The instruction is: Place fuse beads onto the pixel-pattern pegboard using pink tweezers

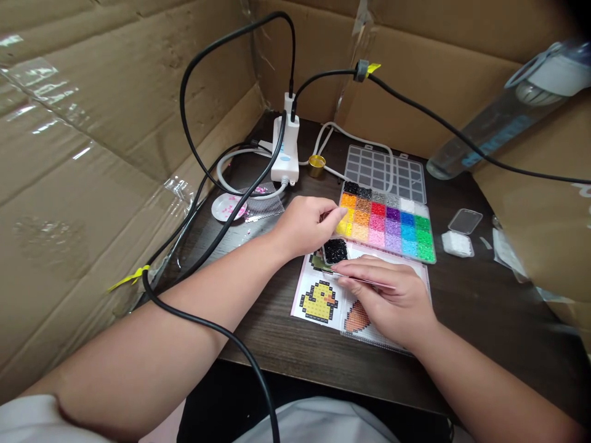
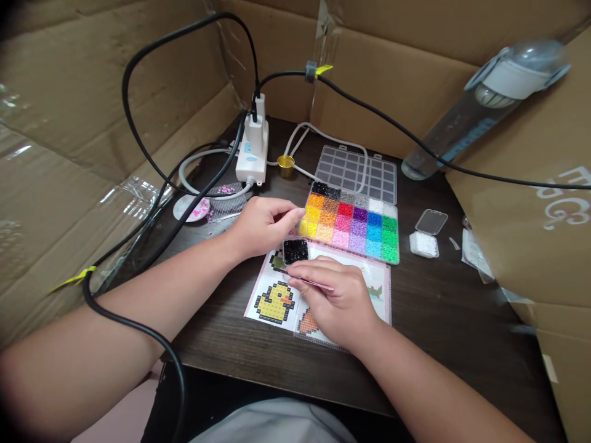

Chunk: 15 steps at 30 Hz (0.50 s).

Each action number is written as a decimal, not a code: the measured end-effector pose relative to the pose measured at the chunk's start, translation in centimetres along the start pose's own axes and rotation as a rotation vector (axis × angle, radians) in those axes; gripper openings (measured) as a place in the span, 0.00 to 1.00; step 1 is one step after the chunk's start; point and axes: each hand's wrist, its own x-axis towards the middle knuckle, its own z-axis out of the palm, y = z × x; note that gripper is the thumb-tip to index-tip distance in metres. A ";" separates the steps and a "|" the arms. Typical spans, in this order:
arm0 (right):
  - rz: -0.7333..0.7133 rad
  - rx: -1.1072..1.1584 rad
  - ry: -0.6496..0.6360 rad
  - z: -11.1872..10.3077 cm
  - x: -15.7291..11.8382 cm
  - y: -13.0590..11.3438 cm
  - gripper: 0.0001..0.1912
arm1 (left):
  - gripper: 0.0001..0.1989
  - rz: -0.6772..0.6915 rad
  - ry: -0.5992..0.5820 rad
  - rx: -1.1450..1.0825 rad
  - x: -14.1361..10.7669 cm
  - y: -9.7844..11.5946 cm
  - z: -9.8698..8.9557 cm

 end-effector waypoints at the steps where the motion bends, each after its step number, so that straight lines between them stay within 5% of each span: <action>1: -0.005 0.001 -0.004 0.0 0.0 0.0 0.11 | 0.19 0.005 -0.001 -0.002 0.0 0.0 0.0; 15: -0.005 0.001 -0.008 0.2 0.1 0.1 0.11 | 0.20 0.021 -0.008 0.000 0.0 -0.1 0.1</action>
